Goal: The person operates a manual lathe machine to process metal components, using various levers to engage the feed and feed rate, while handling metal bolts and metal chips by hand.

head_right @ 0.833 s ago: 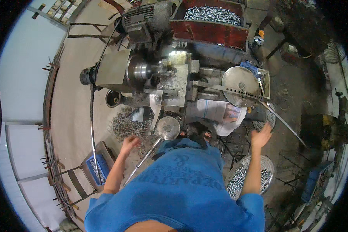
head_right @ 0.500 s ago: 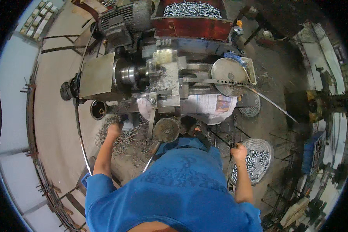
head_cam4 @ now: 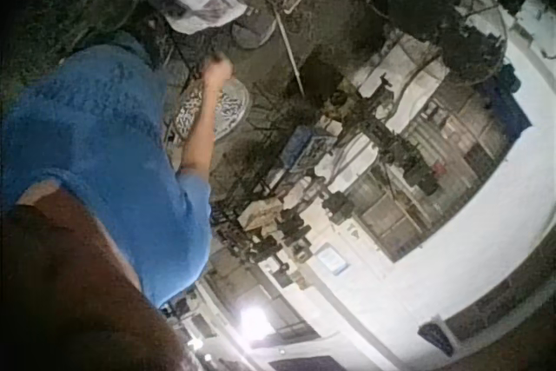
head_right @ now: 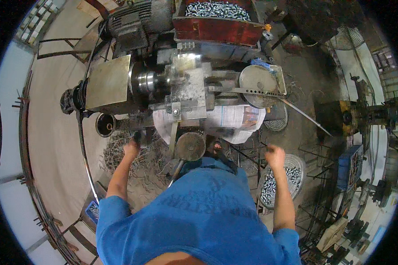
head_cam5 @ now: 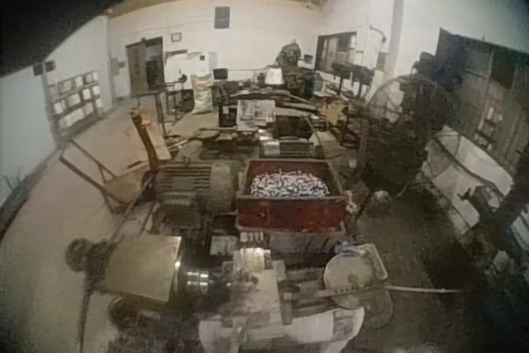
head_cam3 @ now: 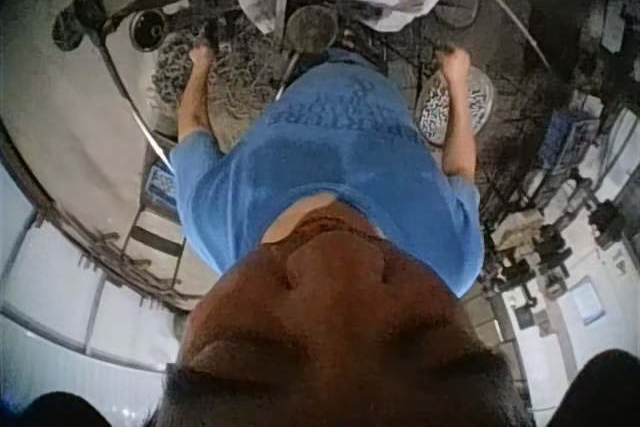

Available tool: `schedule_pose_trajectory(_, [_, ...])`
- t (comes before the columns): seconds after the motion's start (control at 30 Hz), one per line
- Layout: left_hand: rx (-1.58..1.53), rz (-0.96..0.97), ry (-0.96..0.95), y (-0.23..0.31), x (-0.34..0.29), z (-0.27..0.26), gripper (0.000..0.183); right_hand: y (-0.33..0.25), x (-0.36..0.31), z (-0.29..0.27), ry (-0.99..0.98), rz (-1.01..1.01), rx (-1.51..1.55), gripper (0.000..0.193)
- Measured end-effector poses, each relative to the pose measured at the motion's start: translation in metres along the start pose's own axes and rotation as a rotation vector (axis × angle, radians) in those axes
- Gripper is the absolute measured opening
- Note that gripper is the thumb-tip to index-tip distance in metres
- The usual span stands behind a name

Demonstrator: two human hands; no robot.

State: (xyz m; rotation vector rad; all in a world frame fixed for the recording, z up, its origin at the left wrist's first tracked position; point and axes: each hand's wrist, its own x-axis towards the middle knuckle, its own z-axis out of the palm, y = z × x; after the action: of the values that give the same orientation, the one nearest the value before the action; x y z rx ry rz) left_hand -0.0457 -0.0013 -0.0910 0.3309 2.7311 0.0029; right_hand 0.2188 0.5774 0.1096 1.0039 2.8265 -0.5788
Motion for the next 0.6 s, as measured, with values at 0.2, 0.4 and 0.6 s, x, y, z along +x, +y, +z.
schedule_pose_trajectory(0.2, [-0.15, -0.233, 0.08, 0.014, -0.027, -0.012, 0.027, -0.228, 0.083, -0.064, 0.056, -0.734, 0.284, 0.042])
schedule_pose_trajectory(0.4, [-0.516, -0.169, 0.509, 0.0, -0.105, -0.17, 0.028, -0.381, 0.106, -0.006, 0.066, -1.325, -0.02, 0.032])
schedule_pose_trajectory(0.6, [-0.368, -0.942, 0.457, -0.124, -0.241, -0.136, 0.041, -0.422, 0.124, 0.038, -0.082, -1.31, -0.3, 0.021])
